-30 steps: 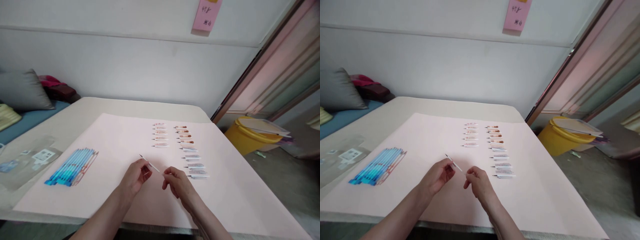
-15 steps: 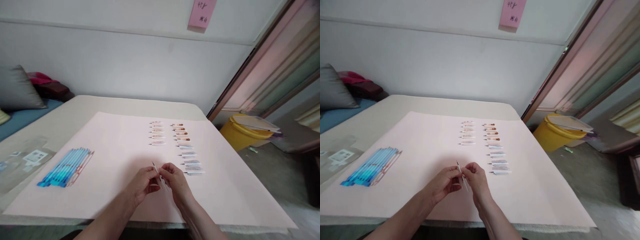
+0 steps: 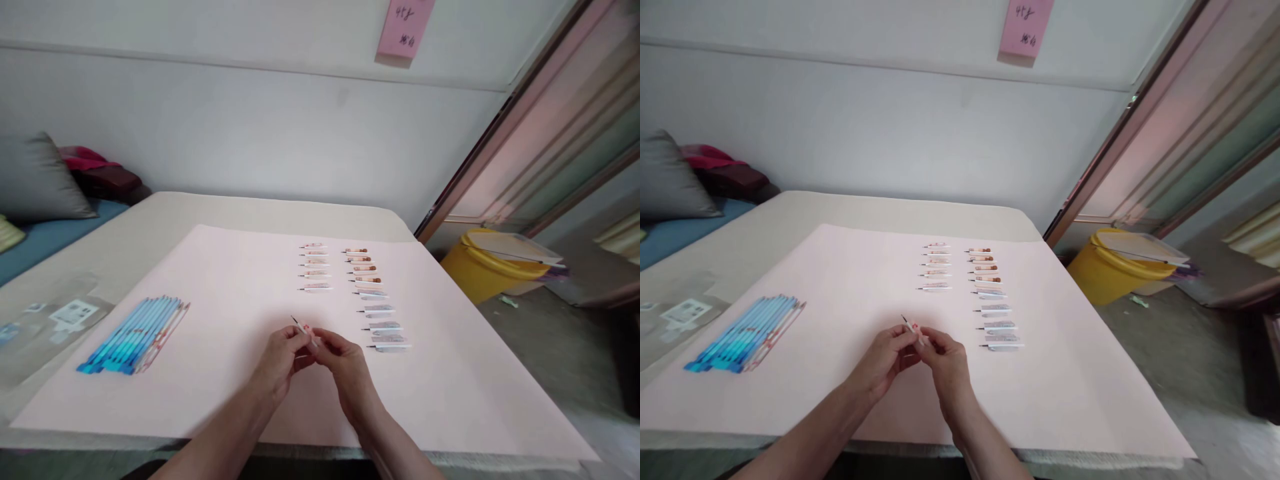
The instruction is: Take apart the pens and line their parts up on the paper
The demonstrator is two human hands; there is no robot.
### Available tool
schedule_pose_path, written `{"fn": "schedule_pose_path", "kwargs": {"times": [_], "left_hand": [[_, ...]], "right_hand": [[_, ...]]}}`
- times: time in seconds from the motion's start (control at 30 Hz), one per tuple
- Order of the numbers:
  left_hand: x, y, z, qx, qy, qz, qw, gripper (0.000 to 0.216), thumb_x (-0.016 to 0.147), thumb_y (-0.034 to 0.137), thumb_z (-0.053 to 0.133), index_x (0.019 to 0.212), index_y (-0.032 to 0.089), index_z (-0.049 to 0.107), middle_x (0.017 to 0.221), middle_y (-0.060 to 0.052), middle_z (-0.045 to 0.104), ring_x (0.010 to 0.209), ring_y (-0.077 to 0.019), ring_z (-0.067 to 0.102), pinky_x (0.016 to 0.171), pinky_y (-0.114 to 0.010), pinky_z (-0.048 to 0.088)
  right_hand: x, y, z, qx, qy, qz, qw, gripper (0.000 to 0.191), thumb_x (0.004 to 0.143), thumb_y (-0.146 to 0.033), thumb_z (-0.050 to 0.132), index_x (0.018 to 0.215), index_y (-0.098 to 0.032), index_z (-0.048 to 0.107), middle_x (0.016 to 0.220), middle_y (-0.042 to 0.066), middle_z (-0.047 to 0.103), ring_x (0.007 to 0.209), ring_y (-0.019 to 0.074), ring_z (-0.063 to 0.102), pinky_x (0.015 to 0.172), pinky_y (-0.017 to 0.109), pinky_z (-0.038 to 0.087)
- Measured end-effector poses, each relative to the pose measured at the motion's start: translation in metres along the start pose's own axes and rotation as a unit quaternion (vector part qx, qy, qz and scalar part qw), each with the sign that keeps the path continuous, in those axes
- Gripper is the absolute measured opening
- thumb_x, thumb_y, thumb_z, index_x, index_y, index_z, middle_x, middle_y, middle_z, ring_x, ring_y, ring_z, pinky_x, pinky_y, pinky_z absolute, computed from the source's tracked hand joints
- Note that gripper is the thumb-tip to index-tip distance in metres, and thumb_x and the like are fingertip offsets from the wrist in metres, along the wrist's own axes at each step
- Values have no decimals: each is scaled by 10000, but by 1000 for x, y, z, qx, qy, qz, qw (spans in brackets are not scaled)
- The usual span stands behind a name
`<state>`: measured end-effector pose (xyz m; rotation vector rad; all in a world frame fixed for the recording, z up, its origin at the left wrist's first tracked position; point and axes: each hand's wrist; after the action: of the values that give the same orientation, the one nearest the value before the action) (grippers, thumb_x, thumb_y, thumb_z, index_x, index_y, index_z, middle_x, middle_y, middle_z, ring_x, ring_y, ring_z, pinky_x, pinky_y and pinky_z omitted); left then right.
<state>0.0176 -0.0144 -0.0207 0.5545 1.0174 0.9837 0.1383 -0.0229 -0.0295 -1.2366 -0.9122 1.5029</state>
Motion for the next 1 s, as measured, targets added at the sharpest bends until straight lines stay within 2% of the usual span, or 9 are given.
{"fn": "schedule_pose_path", "kwargs": {"times": [0.13, 0.27, 0.37, 0.53, 0.67, 0.77, 1.0], "left_hand": [[1, 0, -2, -5, -8, 8, 1000, 209, 662, 311, 660, 721, 120, 601, 755, -92, 636, 696, -177, 587, 677, -322, 441], [3, -2, -6, 37, 28, 7, 999, 211, 644, 331, 680, 663, 143, 586, 726, -44, 618, 650, -116, 545, 606, -239, 393], [7, -5, -8, 11, 28, 2, 1000, 191, 629, 297, 697, 643, 145, 581, 692, -10, 579, 603, -78, 494, 562, -204, 365], [9, -6, -7, -47, 7, 13, 999, 163, 624, 227, 699, 686, 136, 578, 736, -23, 578, 657, -89, 525, 645, -216, 416], [5, 0, -9, 21, 7, 15, 1000, 245, 634, 233, 683, 849, 192, 573, 785, -17, 587, 656, -111, 549, 625, -253, 439], [3, 10, -13, 85, 12, 12, 996, 298, 648, 300, 677, 915, 211, 580, 799, -21, 586, 656, -115, 553, 599, -250, 444], [3, 23, -17, 162, 0, 41, 986, 237, 662, 324, 665, 821, 156, 610, 796, -58, 616, 688, -132, 568, 659, -278, 472]], "right_hand": [[2, 0, 0, -52, 12, 11, 998, 458, 636, -416, 708, 1004, -145, 685, 722, 43, 645, 619, 148, 541, 600, 287, 450], [0, -2, 1, -43, 5, 15, 999, 458, 638, -419, 708, 1015, -161, 683, 751, 43, 658, 681, 162, 567, 615, 284, 472], [0, -2, 2, -22, 15, 28, 999, 457, 612, -396, 731, 1009, -173, 687, 797, 46, 671, 708, 164, 571, 623, 279, 475], [1, 0, 2, 24, 27, 52, 998, 471, 582, -346, 762, 1010, -166, 686, 800, 56, 675, 713, 162, 580, 663, 296, 479], [2, -4, -3, 50, -18, 68, 996, 430, 593, -304, 762, 993, -162, 691, 850, 65, 684, 750, 158, 585, 706, 283, 462], [2, -9, -8, 76, -44, 83, 993, 376, 616, -253, 750, 976, -161, 695, 876, 64, 682, 744, 142, 580, 707, 263, 449], [5, -12, -16, 81, -50, 89, 991, 329, 622, -184, 724, 948, -145, 701, 813, 66, 677, 692, 140, 566, 631, 248, 425]]}}
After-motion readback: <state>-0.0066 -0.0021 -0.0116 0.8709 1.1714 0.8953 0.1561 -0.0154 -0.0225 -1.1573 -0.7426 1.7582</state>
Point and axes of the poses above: each hand's wrist, its own x-axis towards the middle knuckle, its own z-axis out of the palm, y = z × x
